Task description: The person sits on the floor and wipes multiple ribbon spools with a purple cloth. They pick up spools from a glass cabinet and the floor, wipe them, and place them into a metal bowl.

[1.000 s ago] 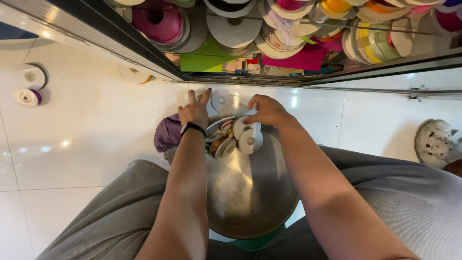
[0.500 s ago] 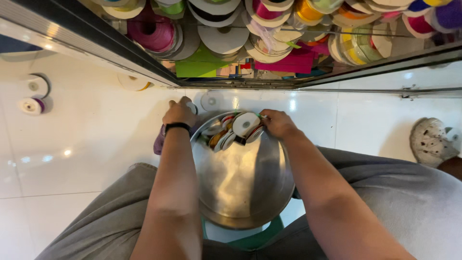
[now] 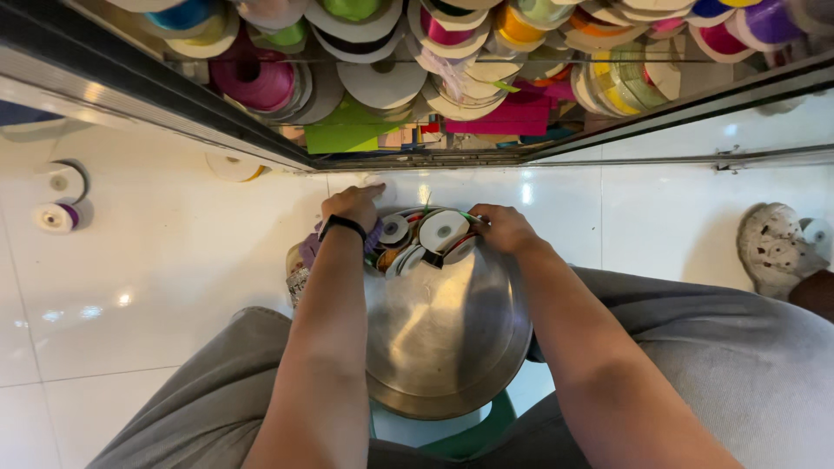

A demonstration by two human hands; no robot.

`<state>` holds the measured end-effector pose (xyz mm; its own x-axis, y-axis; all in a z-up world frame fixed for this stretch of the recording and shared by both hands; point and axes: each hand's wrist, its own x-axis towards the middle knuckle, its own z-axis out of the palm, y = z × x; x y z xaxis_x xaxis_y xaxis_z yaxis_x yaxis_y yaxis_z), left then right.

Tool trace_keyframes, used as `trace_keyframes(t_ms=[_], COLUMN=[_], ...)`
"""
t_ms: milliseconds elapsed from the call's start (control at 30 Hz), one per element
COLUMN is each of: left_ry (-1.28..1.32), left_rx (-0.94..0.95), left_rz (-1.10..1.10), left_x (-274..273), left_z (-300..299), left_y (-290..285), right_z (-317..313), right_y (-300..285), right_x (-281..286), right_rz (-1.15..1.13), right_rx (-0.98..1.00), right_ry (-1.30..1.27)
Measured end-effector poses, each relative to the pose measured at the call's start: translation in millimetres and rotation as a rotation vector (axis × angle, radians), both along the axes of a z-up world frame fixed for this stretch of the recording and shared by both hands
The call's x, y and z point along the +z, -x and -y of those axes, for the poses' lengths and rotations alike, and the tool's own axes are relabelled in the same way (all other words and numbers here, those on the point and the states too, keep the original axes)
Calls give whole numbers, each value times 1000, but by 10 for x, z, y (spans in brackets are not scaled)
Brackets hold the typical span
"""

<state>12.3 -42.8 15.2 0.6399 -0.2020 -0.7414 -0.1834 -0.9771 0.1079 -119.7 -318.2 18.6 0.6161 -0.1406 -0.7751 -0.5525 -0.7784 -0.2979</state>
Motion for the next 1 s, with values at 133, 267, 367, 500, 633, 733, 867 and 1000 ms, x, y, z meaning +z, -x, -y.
trace_keyframes(t_ms=[133,267,367,500,633,733,867,1000], left_ry=[-110,-118,-126,-166,-135,-179,-216,-175], left_rx=[-70,51,107,197,305,240,143,202], left_rz=[-59,23,30,10,19,-26,-14,38], left_x=[-171,-353,-438,-402,34,520,824,1197], left_z=[-39,-263,-382,-534,-800,-912,-888,-783], left_y=[-34,-6,33,94,-159,-323,-420,-498], right_z=[9,45,68,135,161,208,240,191], right_y=[34,18,28,33,-77,-184,-146,-105], right_x=[-12,-10,-12,-24,78,147,99,120], right_rz=[-21,-28,-22,20,151,241,311,277], right_rx=[-15,-50,-78,-121,-177,-203,-221,-257], right_ry=[6,-9,-14,-49,-96,-85,-86,-53])
